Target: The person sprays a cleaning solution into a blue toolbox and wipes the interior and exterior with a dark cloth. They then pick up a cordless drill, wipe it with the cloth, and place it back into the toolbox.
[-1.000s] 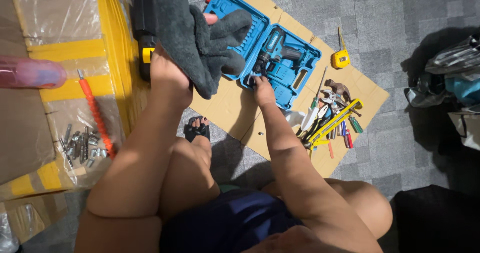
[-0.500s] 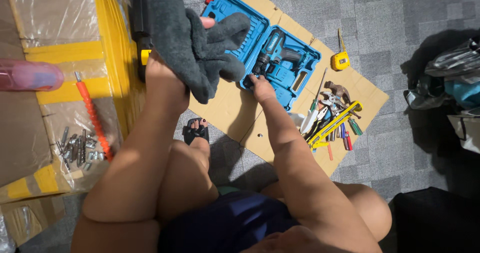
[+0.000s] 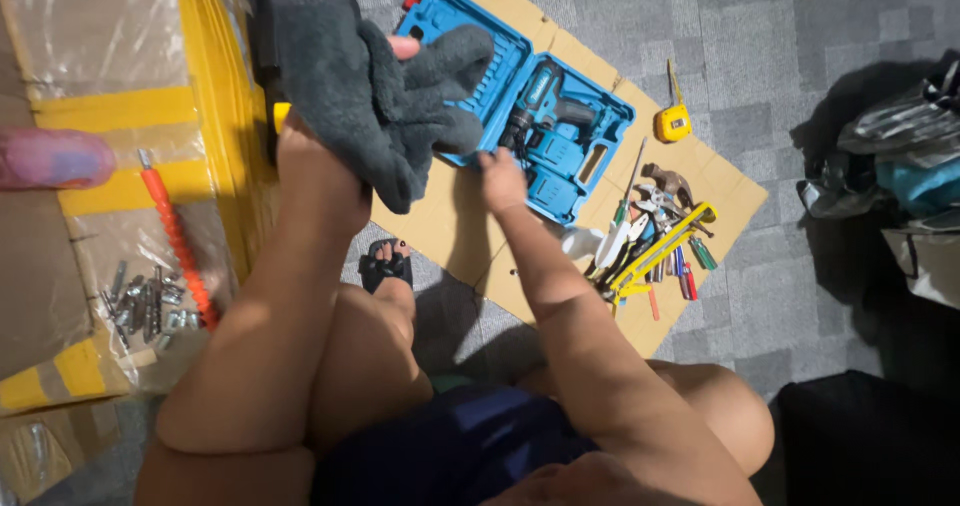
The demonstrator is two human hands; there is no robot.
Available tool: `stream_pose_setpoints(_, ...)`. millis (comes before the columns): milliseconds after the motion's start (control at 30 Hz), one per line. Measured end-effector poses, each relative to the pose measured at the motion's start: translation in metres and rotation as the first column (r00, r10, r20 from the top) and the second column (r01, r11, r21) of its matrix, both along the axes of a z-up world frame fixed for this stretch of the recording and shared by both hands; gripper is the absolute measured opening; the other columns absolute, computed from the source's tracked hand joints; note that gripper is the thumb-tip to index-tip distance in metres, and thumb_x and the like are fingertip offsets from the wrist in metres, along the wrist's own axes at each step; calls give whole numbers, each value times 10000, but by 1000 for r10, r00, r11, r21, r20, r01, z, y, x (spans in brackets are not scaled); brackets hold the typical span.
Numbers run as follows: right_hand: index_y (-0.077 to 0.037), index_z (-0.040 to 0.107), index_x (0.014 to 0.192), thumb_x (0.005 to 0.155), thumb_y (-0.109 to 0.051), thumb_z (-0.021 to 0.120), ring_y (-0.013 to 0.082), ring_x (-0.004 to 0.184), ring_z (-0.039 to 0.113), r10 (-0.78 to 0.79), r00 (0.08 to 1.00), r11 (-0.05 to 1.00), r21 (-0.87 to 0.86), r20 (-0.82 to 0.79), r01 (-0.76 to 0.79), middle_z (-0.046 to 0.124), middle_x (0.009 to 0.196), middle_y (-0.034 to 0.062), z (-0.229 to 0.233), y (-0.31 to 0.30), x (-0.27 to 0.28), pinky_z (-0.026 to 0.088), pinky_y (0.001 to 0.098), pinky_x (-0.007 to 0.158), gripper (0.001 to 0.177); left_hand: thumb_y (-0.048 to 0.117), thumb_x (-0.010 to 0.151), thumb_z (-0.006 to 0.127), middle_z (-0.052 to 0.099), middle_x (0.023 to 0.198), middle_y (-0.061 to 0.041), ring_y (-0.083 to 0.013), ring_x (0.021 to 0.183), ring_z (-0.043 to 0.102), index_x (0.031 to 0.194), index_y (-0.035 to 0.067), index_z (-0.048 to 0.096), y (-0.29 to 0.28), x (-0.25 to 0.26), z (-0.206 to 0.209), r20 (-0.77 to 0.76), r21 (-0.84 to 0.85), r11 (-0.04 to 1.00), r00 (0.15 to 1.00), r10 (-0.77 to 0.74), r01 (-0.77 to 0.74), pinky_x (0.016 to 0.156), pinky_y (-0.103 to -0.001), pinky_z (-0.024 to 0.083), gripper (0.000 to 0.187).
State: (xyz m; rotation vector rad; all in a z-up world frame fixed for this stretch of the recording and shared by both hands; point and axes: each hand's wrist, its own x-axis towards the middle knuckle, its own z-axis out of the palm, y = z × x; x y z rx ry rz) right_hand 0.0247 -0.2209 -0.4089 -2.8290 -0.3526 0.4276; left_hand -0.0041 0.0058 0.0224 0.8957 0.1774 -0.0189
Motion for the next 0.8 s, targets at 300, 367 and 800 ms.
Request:
stream_pose_setpoints(300,-188,321,1613,1022,-143,511,372,1414,455,84,928,985,168,-363,-23,434,1552,175,-23,84,6,396,449,1149,622,137,1086,611,682,1171,-116,-179,1037,669,1341,-9,638,-3,-10,10,262,523,848,963,-66,-85,931,-299,560,295)
stream_pose_setpoints(367,-188,320,1617,998,-111,500,368,1404,458,72,931,982,187,-358,-3,415,1566,172,-23,82,4,390,442,1155,649,164,1111,594,682,1178,-134,-190,1035,674,1337,-26,643,-2,-8,10,182,331,942,983,-11,-50,922,-310,561,300)
stream_pose_setpoints(800,-118,472,1468,849,29,543,358,1152,570,189,976,978,112,-105,-178,554,1228,163,-3,-30,-50,472,428,1016,640,257,1112,532,700,1178,-180,-230,958,692,1350,-65,609,-5,-4,-1,34,61,998,999,1,-3,808,-340,564,408)
